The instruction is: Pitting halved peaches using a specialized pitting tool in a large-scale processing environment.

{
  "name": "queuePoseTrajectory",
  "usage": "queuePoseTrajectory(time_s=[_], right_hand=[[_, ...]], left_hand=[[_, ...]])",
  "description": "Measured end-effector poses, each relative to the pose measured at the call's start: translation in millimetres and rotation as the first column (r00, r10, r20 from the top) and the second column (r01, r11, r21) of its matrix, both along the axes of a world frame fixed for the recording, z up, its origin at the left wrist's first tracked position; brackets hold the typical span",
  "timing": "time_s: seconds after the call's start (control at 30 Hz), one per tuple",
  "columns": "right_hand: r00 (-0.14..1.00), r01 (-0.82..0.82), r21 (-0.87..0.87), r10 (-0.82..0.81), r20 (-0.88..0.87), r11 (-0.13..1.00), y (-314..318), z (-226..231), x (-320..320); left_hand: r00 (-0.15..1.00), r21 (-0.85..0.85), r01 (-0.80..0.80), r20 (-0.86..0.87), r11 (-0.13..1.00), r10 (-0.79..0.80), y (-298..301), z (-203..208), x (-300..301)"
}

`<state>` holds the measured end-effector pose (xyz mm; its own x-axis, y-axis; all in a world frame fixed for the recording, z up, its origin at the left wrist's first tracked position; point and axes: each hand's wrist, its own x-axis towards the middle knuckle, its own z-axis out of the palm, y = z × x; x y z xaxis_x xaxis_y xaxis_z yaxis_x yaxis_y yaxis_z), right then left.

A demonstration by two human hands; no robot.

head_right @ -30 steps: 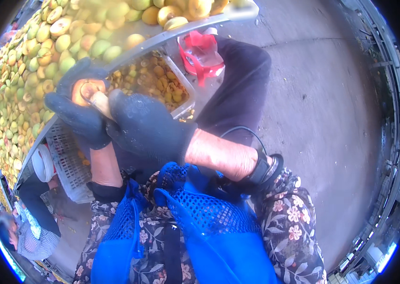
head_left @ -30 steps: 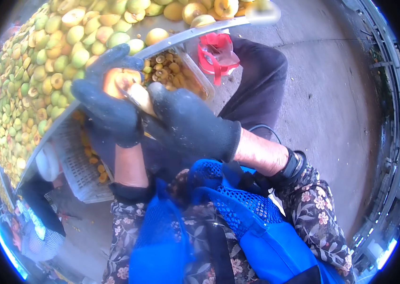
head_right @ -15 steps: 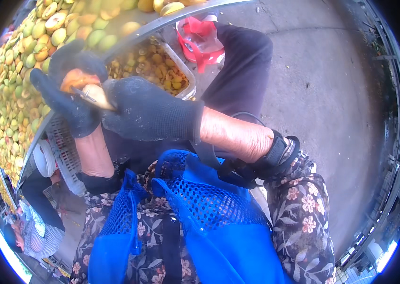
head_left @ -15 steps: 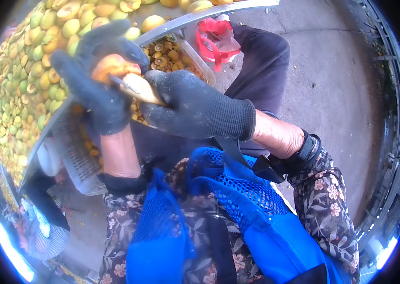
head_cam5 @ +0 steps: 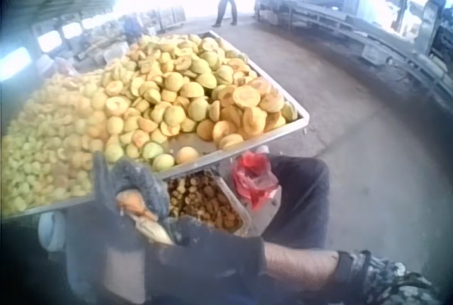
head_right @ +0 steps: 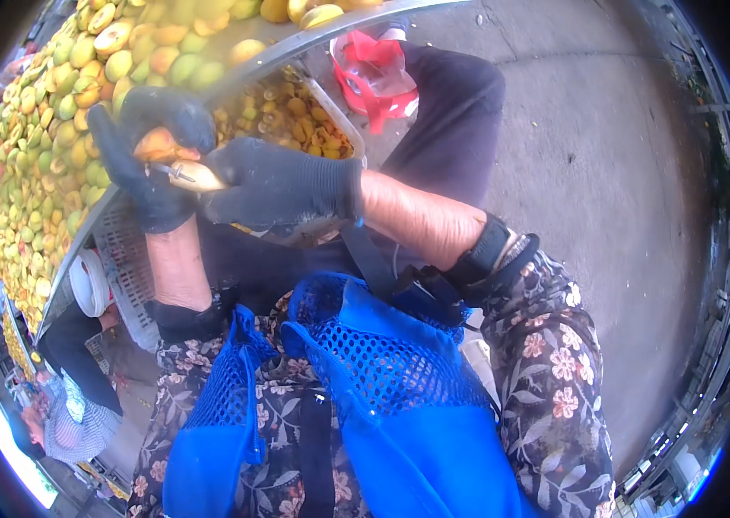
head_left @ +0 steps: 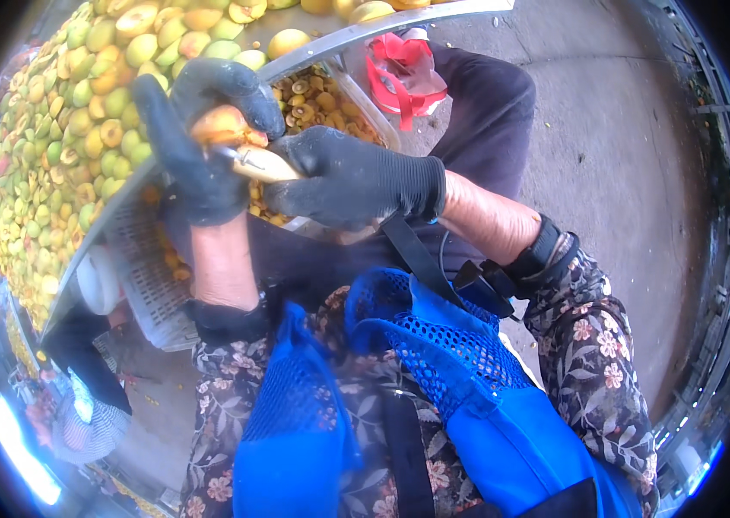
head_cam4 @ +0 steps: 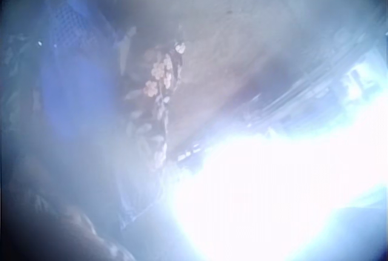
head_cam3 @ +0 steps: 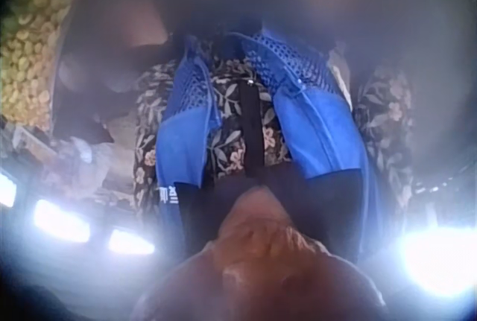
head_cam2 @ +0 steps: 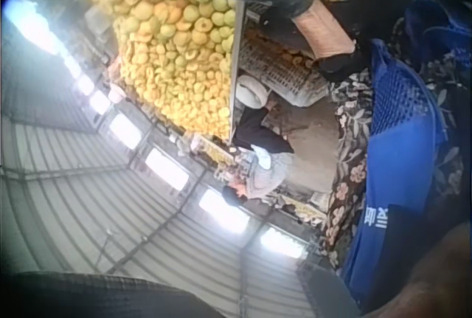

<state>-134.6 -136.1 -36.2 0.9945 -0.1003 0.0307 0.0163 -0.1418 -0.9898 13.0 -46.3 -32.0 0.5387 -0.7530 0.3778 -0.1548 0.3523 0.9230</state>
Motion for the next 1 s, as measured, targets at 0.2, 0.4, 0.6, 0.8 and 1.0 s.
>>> queuePoseTrajectory(time_s=[0.2, 0.4, 0.6, 0.8, 1.0], right_hand=[[0.967, -0.238, 0.337, 0.19, 0.17, 0.911, -9.1, -27.7, 10.0], [0.914, 0.041, 0.112, 0.008, -0.406, 0.993, -31.1, -53.2, 6.8], [0.969, 0.127, -0.444, -0.206, -0.134, 0.887, -22.7, -96.4, -2.5], [0.977, 0.099, -0.466, 0.004, 0.215, 0.879, 49.8, -31.1, 59.0], [0.993, 0.053, -0.529, 0.013, 0.12, 0.847, 60.2, -40.3, 61.7]], left_hand=[[0.931, -0.046, -0.055, -0.364, 0.997, 0.035, -11.4, -14.9, -4.3], [0.593, -0.237, -0.101, -0.794, 0.966, -0.132, 31.5, -15.1, 20.3], [0.731, 0.062, -0.543, -0.456, 0.837, 0.508, 84.3, -52.8, 41.1], [0.665, 0.249, -0.721, 0.508, 0.646, 0.547, 107.1, -32.0, 18.1], [0.498, 0.159, -0.252, -0.825, 0.955, 0.268, 100.7, -74.3, 2.3]])
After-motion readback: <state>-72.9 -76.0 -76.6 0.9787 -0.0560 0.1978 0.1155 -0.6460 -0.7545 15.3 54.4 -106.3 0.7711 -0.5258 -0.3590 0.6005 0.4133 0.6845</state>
